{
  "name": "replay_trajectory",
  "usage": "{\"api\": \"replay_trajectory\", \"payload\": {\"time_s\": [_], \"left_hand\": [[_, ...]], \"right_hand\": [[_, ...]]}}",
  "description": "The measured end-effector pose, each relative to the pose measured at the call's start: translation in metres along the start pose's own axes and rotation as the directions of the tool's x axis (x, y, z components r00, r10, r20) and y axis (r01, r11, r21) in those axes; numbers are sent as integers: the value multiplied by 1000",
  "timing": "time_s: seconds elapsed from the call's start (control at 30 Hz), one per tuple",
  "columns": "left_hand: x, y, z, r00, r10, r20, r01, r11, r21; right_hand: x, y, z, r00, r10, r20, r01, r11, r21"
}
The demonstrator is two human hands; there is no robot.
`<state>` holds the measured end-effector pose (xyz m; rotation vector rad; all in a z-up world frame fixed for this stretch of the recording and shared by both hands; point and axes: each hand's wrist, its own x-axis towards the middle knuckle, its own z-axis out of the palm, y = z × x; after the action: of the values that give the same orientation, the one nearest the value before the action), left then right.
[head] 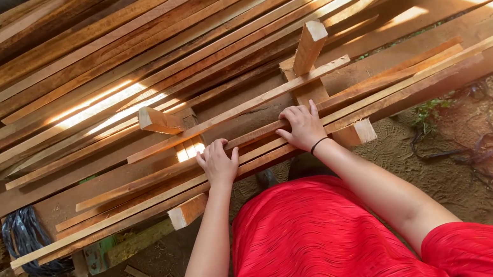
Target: Organizing and aligning wood planks in a lumber storage area.
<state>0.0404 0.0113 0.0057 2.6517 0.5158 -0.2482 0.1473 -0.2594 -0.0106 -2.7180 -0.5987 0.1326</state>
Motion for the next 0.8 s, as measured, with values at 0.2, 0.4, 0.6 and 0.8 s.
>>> {"api": "replay_trajectory", "payload": {"time_s": [0.2, 0.4, 0.6, 0.8], "left_hand": [[-17, 10, -15, 1000, 12, -16, -14, 997, -79], [7, -17, 21, 999, 12, 46, -11, 1000, -22], [4, -13, 10, 979, -14, 202, 17, 1000, -13], [12, -32, 21, 969, 35, 243, -39, 999, 13]], "right_hand": [[-16, 2, -22, 998, -51, 36, 47, 995, 89], [-15, 7, -8, 998, -22, 51, 20, 999, 32], [-18, -10, -24, 996, -2, 88, 3, 1000, -5], [-9, -3, -11, 984, -29, 174, 35, 999, -29]]}}
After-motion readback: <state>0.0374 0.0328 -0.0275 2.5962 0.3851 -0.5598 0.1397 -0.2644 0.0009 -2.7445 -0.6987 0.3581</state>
